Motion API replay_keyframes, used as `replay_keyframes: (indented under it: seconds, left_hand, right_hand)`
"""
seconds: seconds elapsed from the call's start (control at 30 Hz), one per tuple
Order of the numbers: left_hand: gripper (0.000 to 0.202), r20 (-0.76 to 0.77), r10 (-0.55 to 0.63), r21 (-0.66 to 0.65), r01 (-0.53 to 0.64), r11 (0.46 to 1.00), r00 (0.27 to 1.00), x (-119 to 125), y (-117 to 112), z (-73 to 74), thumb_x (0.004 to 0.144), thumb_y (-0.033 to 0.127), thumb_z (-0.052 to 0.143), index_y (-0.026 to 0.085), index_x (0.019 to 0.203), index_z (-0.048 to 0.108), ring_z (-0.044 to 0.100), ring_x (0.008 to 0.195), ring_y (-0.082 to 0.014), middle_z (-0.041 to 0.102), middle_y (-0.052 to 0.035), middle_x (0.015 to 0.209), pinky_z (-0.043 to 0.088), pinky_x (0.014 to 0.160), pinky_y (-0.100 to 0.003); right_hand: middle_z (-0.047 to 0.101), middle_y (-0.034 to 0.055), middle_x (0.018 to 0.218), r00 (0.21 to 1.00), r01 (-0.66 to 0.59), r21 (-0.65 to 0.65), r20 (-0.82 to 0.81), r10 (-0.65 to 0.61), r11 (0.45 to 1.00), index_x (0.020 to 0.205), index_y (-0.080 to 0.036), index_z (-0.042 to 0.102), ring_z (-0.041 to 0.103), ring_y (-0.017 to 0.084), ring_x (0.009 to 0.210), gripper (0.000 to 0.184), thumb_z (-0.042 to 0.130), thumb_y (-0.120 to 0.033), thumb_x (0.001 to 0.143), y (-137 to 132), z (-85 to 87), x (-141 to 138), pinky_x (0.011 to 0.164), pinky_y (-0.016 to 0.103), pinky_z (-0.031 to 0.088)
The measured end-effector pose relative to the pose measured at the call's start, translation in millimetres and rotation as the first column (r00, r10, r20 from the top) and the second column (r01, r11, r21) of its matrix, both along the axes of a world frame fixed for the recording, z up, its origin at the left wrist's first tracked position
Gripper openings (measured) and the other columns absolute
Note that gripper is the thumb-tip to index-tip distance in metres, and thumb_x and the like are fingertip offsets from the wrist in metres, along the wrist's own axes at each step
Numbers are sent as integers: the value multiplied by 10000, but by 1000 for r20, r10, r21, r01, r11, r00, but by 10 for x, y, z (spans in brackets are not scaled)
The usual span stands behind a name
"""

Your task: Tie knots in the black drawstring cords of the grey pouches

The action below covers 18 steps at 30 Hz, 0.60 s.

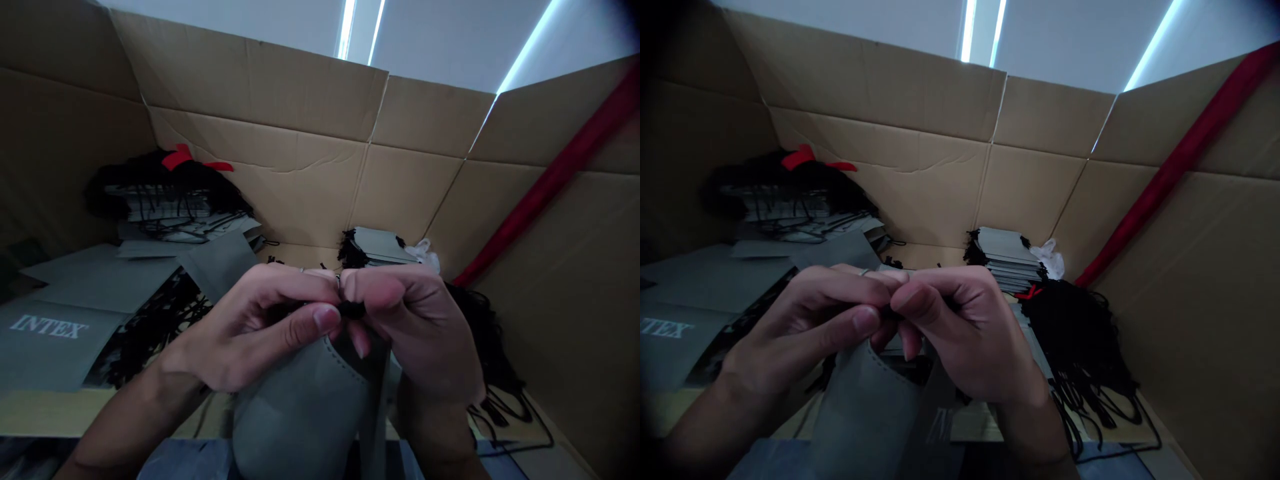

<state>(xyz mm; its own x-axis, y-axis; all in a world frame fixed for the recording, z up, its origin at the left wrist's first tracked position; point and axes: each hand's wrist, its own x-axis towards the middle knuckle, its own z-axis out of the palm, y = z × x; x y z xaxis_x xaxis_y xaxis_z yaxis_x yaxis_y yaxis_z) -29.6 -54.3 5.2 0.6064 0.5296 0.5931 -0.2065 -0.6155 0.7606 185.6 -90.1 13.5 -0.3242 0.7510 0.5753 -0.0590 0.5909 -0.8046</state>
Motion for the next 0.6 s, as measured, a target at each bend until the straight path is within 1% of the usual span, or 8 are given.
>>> replay_keyframes:
  seconds: [0.1,0.17,0.23,0.3,0.37,0.43,0.53,0.6]
  left_hand:
    - [370,61,129,-12,-128,992,990,8,-67,-58,1203,435,750,212,956,910,681,691,-181,829,-51,833,586,678,-296]
    - [375,64,153,3,-153,988,986,10,-67,-64,1212,432,734,209,952,888,666,688,-170,808,-38,837,571,669,-290]
    - [417,7,95,23,-95,995,995,1,-24,-39,1229,455,701,196,948,866,670,698,-158,781,-33,822,559,675,-280]
    - [450,-28,48,29,-47,998,998,-23,41,5,1229,496,693,187,933,832,663,709,-153,754,-28,811,549,675,-273]
    - [465,-45,43,57,-41,998,998,-58,102,47,1225,524,686,194,918,799,622,698,-156,711,-20,791,539,650,-276]
    - [490,-92,51,92,-43,995,994,-92,138,77,1225,547,667,207,889,774,550,661,-157,640,-10,747,510,597,-280]
    - [562,-108,85,106,-73,992,991,-119,150,94,1225,581,648,215,802,694,479,624,-155,558,-2,700,475,539,-282]
    - [586,-93,98,105,-89,991,991,-119,151,93,1212,585,671,214,760,638,478,619,-154,538,1,692,475,524,-280]
  right_hand:
    - [724,3,729,997,-66,-47,-32,64,997,710,-208,714,729,175,724,655,627,-711,1122,17,-38,15,739,330,599]
    - [696,1,694,995,-73,-48,-69,70,996,692,-215,683,751,197,750,671,615,-718,1131,32,-72,13,747,342,602]
    - [658,-9,657,996,-19,-28,-92,16,999,678,-220,637,732,193,717,691,604,-746,1125,40,-93,7,699,330,574]
    - [649,-13,666,994,91,5,-61,-90,996,695,-217,620,680,167,665,724,553,-802,1117,33,-93,7,649,313,529]
    - [659,-6,701,981,194,49,-1,-194,980,721,-211,629,633,146,648,772,487,-860,1114,12,-69,25,638,305,507]
    - [664,4,730,971,233,81,32,-237,969,764,-211,665,605,145,652,786,482,-876,1140,-19,-26,62,618,303,489]
    - [660,-1,754,972,220,87,66,-226,972,925,-228,759,565,143,626,578,716,-763,1142,-70,48,127,529,281,434]
    - [675,-21,771,971,215,100,81,-223,972,1055,-254,799,555,133,597,398,962,-616,1022,-96,80,154,480,258,417]
